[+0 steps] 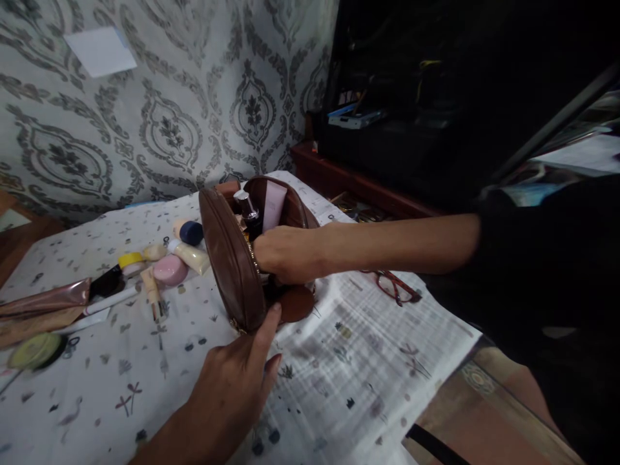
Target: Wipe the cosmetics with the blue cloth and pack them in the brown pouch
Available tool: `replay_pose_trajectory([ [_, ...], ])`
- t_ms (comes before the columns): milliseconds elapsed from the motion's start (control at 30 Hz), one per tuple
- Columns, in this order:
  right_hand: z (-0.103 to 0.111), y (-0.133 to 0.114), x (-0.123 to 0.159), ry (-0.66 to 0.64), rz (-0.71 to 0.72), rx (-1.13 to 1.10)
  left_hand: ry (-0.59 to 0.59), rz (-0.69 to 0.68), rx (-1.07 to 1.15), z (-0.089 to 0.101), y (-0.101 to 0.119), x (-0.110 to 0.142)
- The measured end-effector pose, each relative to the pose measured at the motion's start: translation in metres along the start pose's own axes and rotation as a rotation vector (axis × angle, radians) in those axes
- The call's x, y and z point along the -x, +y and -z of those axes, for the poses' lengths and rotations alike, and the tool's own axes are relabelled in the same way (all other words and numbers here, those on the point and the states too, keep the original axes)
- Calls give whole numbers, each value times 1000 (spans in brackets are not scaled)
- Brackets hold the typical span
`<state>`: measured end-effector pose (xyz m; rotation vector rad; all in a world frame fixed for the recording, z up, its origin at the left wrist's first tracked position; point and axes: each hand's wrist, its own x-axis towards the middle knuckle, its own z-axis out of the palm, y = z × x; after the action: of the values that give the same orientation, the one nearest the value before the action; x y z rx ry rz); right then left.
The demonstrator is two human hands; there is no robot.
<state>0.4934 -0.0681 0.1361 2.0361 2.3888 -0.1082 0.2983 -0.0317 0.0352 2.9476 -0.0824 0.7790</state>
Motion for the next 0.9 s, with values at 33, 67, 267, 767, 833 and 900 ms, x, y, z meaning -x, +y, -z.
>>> replay_pose_trajectory([
  [33,0,0,1,-64,22,39,-3,-4,4,0,0,0],
  [67,-1,-1,1,-150,54,91,-3,-6,5,0,0,0],
  [267,0,5,1,-199,155,216,5,-3,2,-2,0,1],
  [767,10,-2,52,82,244,126,-43,6,103,3,-4,4],
  [833,1,-5,74,146,153,106,-51,5,149,3,-4,4],
  [900,-14,-4,92,161,37,54,-62,3,180,3,-4,4],
])
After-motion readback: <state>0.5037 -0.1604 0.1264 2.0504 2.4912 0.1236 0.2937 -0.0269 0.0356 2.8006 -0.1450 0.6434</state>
